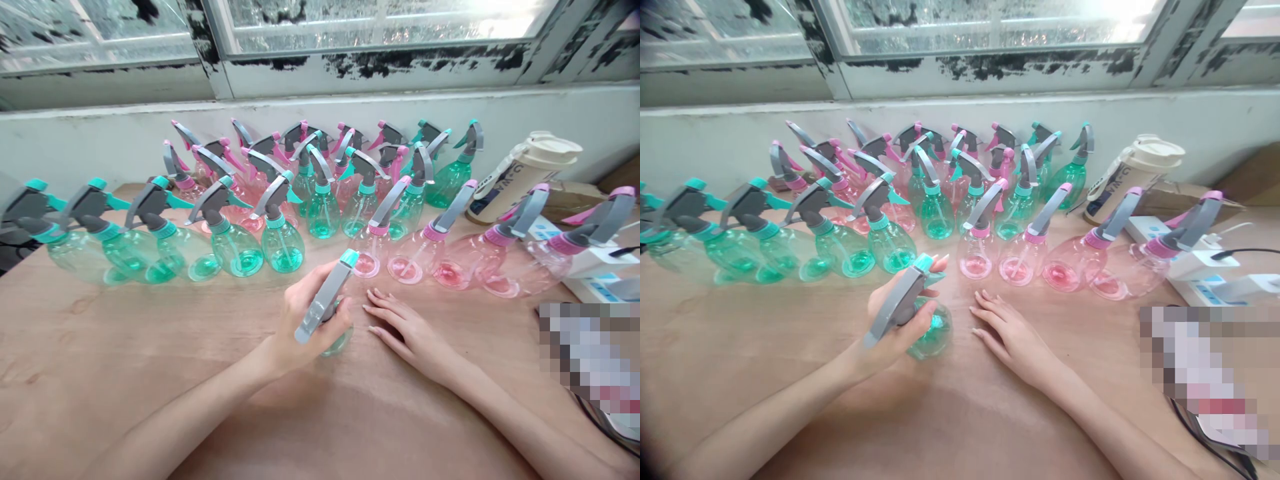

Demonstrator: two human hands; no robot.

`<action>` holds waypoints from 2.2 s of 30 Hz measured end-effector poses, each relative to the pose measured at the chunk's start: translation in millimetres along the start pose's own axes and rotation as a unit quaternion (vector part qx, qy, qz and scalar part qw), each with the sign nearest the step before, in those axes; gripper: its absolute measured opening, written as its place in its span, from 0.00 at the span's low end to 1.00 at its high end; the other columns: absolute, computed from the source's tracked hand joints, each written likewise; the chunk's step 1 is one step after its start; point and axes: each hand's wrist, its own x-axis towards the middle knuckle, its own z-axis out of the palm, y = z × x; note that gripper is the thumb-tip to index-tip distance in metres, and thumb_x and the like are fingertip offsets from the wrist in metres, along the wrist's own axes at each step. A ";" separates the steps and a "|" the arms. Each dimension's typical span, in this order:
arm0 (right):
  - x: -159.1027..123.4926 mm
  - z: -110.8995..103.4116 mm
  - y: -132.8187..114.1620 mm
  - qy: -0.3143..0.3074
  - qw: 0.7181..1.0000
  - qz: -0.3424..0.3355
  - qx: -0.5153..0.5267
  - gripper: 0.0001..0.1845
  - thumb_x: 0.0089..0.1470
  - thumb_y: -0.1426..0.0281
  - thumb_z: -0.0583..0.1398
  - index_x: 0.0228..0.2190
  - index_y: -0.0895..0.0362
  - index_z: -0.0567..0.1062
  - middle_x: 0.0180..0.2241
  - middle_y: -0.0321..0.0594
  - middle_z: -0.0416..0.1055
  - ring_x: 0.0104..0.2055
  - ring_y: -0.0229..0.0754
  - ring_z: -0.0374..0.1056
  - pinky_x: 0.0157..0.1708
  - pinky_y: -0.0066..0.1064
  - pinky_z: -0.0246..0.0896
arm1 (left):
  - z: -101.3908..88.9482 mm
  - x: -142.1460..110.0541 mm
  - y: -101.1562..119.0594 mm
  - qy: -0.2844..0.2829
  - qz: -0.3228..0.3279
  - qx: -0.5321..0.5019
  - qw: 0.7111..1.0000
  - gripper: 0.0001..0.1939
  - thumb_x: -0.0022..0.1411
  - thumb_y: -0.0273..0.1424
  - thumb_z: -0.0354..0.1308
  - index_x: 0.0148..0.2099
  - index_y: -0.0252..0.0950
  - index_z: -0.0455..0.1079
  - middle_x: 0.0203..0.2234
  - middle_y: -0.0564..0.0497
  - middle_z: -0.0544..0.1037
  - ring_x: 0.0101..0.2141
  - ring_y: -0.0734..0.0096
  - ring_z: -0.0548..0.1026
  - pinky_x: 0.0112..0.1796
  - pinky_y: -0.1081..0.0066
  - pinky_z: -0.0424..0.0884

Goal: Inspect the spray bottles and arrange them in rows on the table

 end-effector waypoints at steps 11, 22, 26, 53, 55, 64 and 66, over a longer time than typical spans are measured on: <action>0.1 -1.0 -1.0 -0.002 1.000 0.002 0.005 0.22 0.66 0.64 0.53 0.59 0.54 0.67 0.65 0.46 0.59 0.68 0.49 0.52 0.66 0.54 0.50 | 2.4 2.0 -4.6 -0.005 0.017 -0.010 1.000 0.19 0.62 0.27 0.55 0.56 0.35 0.66 0.33 0.49 0.77 0.36 0.66 0.78 0.37 0.68 0.77; 0.6 -1.7 -2.0 0.004 1.000 0.008 0.019 0.21 0.65 0.64 0.54 0.58 0.53 0.68 0.65 0.45 0.61 0.67 0.50 0.54 0.66 0.53 0.50 | -2.6 6.9 2.6 -0.008 0.035 0.010 0.999 0.15 0.56 0.25 0.54 0.47 0.37 0.67 0.33 0.51 0.75 0.24 0.74 0.71 0.35 0.68 0.73; 0.9 -2.3 -2.5 0.005 1.000 0.008 0.023 0.22 0.65 0.64 0.54 0.58 0.52 0.68 0.64 0.45 0.61 0.67 0.51 0.54 0.65 0.54 0.50 | -5.8 10.3 12.7 0.000 0.015 0.027 1.000 0.06 0.54 0.23 0.52 0.35 0.37 0.66 0.27 0.53 0.73 0.23 0.74 0.70 0.29 0.71 0.69; 1.4 -2.0 -2.1 0.020 0.999 0.003 0.034 0.22 0.64 0.65 0.55 0.58 0.50 0.68 0.64 0.44 0.62 0.66 0.51 0.56 0.65 0.55 0.51 | 2.4 2.1 5.4 -0.007 -0.026 0.013 1.000 0.15 0.59 0.26 0.52 0.49 0.37 0.68 0.39 0.46 0.75 0.36 0.68 0.75 0.44 0.64 0.75; 1.4 -2.3 -2.4 0.021 0.999 0.003 0.036 0.22 0.64 0.66 0.55 0.59 0.50 0.68 0.64 0.44 0.62 0.66 0.51 0.56 0.65 0.55 0.51 | 2.5 1.6 5.7 -0.004 -0.021 0.013 1.000 0.15 0.59 0.25 0.53 0.49 0.37 0.68 0.39 0.46 0.75 0.38 0.67 0.75 0.44 0.63 0.75; 1.2 -1.9 -1.6 0.010 1.000 0.007 0.025 0.22 0.65 0.65 0.54 0.58 0.52 0.68 0.64 0.45 0.61 0.67 0.51 0.55 0.65 0.55 0.51 | 2.2 5.2 8.0 -0.012 -0.015 0.012 1.000 0.16 0.57 0.23 0.52 0.48 0.37 0.68 0.37 0.48 0.76 0.36 0.67 0.77 0.39 0.67 0.76; 1.2 -1.8 -1.5 0.012 1.000 0.007 0.027 0.22 0.65 0.65 0.54 0.58 0.51 0.68 0.64 0.45 0.62 0.67 0.51 0.55 0.65 0.55 0.51 | 1.9 7.2 9.7 -0.010 -0.015 0.010 1.000 0.15 0.56 0.23 0.53 0.46 0.37 0.69 0.36 0.48 0.77 0.33 0.69 0.77 0.37 0.68 0.76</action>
